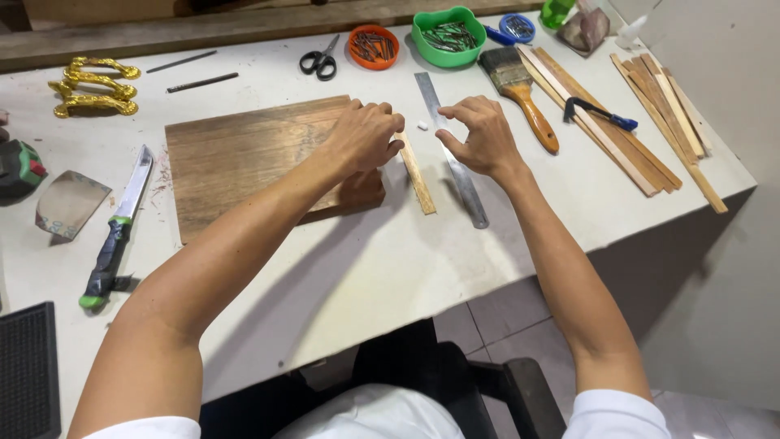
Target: The recorder uses a utility knife to cut wood and a measuring tape to measure wood.
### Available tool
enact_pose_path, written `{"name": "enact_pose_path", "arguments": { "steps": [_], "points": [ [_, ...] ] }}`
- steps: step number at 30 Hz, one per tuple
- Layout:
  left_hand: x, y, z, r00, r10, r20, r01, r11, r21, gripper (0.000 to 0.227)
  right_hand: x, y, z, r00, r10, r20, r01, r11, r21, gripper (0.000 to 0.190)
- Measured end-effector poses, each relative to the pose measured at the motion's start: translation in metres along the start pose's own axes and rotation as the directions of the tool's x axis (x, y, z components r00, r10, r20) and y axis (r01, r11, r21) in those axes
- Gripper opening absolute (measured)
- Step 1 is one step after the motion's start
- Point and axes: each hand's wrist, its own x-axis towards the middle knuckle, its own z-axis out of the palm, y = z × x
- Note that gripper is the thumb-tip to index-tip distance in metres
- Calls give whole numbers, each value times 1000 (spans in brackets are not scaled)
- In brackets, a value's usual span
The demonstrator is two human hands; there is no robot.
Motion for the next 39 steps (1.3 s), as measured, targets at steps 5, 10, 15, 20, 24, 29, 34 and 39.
{"name": "enact_pose_path", "arguments": {
  "steps": [5, 10, 15, 20, 24, 29, 34, 39],
  "points": [
    [37, -29, 1, 1000, 26, -4, -26, 998, 54, 26, 29, 24, 11, 1000, -15, -13, 15, 1000, -14, 31],
    [75, -63, 8, 994, 85, -72, -79, 994, 78, 27, 59, 56, 25, 999, -27, -19, 27, 999, -35, 34],
    [119, -88, 12, 997, 72, -33, -69, 994, 84, 27, 93, 90, 45, 1000, -30, -10, 30, 999, -37, 36],
    [170, -116, 16, 999, 33, -14, -32, 998, 53, 24, 140, 124, 61, 999, -34, -21, 33, 999, -27, 36],
    [203, -142, 24, 997, -40, 68, 42, 999, -35, 26, 182, 154, 78, 998, -44, -34, 42, 998, -54, 38],
    [247, -174, 31, 999, -44, 30, 45, 998, -38, 29, 227, 190, 95, 999, 44, -11, -44, 999, -9, 38],
    [280, -209, 43, 985, -38, -167, 36, 999, -14, 31, 266, 216, 109, 996, 89, 26, -90, 995, 36, 41],
    [316, -241, 49, 967, -135, -214, 137, 991, -7, 33, 305, 249, 132, 999, 36, -9, -36, 999, 40, 44]
  ]
}}
